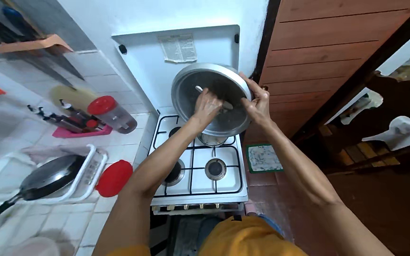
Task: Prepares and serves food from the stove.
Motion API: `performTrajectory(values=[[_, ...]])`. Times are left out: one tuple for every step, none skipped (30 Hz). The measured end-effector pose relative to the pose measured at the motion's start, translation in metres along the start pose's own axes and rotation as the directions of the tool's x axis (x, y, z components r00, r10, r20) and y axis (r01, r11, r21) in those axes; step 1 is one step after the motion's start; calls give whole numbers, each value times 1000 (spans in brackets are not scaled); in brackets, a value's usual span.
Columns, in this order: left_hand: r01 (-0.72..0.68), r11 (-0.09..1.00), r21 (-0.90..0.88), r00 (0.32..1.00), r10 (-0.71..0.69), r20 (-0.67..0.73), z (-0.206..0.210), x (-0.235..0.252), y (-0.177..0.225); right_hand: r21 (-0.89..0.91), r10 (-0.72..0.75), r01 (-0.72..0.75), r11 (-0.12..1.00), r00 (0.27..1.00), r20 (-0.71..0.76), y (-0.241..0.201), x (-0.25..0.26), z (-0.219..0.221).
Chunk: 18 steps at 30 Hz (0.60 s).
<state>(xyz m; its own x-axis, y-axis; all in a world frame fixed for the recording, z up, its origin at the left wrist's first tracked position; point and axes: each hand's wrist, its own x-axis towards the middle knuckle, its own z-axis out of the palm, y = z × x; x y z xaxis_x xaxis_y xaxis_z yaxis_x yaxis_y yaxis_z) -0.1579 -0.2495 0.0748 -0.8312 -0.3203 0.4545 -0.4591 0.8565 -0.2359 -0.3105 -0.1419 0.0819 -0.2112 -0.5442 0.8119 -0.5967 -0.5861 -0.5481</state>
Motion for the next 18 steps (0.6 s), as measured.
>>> performTrajectory(values=[[2,1000,12,997,-1,-74,4,-1,-1,-10,-36,36,999,999,17,-1,-1,2],[-2,1000,6,993,3,-121,11,-3,-1,-22,-61,62,998,997,39,-1,-2,3],[-20,1000,-7,986,19,-164,20,-5,-1,-28,-76,78,997,995,58,-2,-3,5],[-52,998,-27,981,47,-186,25,-6,-3,-32,-92,94,995,993,72,-2,-4,7],[-85,995,-47,978,75,-196,29,-8,-6,-41,-102,106,994,991,83,-2,-7,8],[-114,991,-71,975,98,-198,30,-11,-7,-54,-112,117,992,990,90,-3,-10,10],[-127,987,-98,975,106,-196,28,-16,-8,-66,-121,128,990,988,100,-3,-13,12],[-123,985,-120,977,99,-188,25,-21,-8,-81,-133,143,986,985,112,-4,-16,15],[-106,985,-138,984,84,-154,22,-25,-9,-95,-147,160,983,981,125,-3,-18,17],[-72,987,-146,995,60,-80,20,-30,-11,-101,-162,176,979,977,136,-2,-20,19],[-52,990,-128,998,49,-29,20,-33,-13,-104,-172,189,977,974,147,-2,-21,20],[-61,993,-99,997,56,-47,22,-36,-15,-109,-181,199,974,971,156,-1,-22,20],[-86,994,-69,992,79,-101,26,-38,-18,-116,-186,206,972,969,163,0,-22,20],[-117,993,-34,983,111,-143,31,-40,-22,-127,-189,211,969,968,167,1,-22,20],[-136,991,-3,979,134,-154,33,-40,-25,-139,-194,219,966,966,172,3,-21,20],[-137,991,10,984,137,-109,31,-42,-25,-154,-204,232,960,962,179,5,-21,20],[-124,992,17,991,125,-43,26,-46,-23,-171,-213,246,954,959,188,6,-21,21],[-101,995,17,994,100,34,19,-52,-20,-187,-228,265,946,954,197,8,-21,21]])
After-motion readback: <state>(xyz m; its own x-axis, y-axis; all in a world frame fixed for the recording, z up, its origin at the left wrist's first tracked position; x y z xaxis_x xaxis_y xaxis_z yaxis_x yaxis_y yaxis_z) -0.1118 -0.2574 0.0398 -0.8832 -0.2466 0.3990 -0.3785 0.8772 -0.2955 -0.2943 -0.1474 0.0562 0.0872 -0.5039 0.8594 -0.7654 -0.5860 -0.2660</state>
